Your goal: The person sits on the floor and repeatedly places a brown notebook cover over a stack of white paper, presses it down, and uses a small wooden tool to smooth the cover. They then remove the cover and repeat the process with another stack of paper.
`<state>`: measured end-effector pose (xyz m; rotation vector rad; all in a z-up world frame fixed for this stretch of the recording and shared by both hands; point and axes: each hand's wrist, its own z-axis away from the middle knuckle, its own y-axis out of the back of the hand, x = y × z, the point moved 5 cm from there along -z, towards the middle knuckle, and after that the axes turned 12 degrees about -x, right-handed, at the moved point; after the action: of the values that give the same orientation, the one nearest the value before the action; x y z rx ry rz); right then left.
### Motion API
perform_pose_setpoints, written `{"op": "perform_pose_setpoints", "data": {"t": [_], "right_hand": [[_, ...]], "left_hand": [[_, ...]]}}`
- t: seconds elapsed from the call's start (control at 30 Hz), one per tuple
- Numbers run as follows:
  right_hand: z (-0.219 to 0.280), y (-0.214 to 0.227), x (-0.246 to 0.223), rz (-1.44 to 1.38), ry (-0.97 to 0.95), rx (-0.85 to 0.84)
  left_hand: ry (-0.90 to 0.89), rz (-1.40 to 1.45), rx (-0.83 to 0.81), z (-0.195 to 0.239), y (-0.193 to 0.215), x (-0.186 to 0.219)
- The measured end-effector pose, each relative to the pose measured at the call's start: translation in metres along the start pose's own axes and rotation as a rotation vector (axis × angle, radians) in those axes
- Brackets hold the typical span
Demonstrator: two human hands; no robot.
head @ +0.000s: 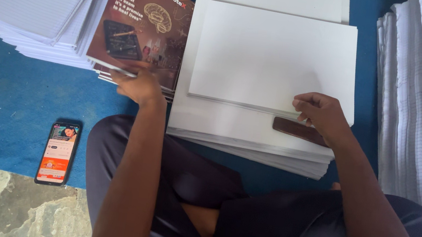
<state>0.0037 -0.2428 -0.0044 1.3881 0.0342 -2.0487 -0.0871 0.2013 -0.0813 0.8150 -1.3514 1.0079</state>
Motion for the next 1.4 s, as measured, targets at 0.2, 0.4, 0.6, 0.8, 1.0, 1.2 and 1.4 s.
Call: {"op": "perform_pose_setpoints", "data": {"t": [0.2, 0.4, 0.6, 0.8, 1.0, 1.2, 1.4], "right_hand": [[0.002, 0.007, -0.001, 0.174, -0.023, 0.069], [0.011, 0.02, -0.007, 0.524, 0.134, 0.304], [0.011, 0.039, 0.003, 0.499, 0.073, 0.396], [0.013, 0.061, 0.014, 0.683, 0.195, 0.611], [-0.005, 0.082, 0.048, 0.571, -0.24, 0.557], [-0.007, 0.084, 0.056, 0.415, -0.319, 0.478], [0.006, 0.087, 0.039, 0.446, -0.129, 0.553]], "left_hand": [[-0.18, -0.495, 0.116, 0.038, 0.008, 0.061], [-0.455, -0.563, 0.056, 0.059, 0.001, 0.083], [-0.773, -0.441, -0.404, 0.066, -0.034, 0.073], [-0.725, -0.707, -0.75, 0.089, -0.068, 0.049], [-0.672, -0.958, -0.787, 0.096, -0.077, 0.039], [-0.676, -1.061, -0.774, 0.097, -0.084, 0.026], [-0.619, -1.065, -0.743, 0.094, -0.086, 0.015]]}}
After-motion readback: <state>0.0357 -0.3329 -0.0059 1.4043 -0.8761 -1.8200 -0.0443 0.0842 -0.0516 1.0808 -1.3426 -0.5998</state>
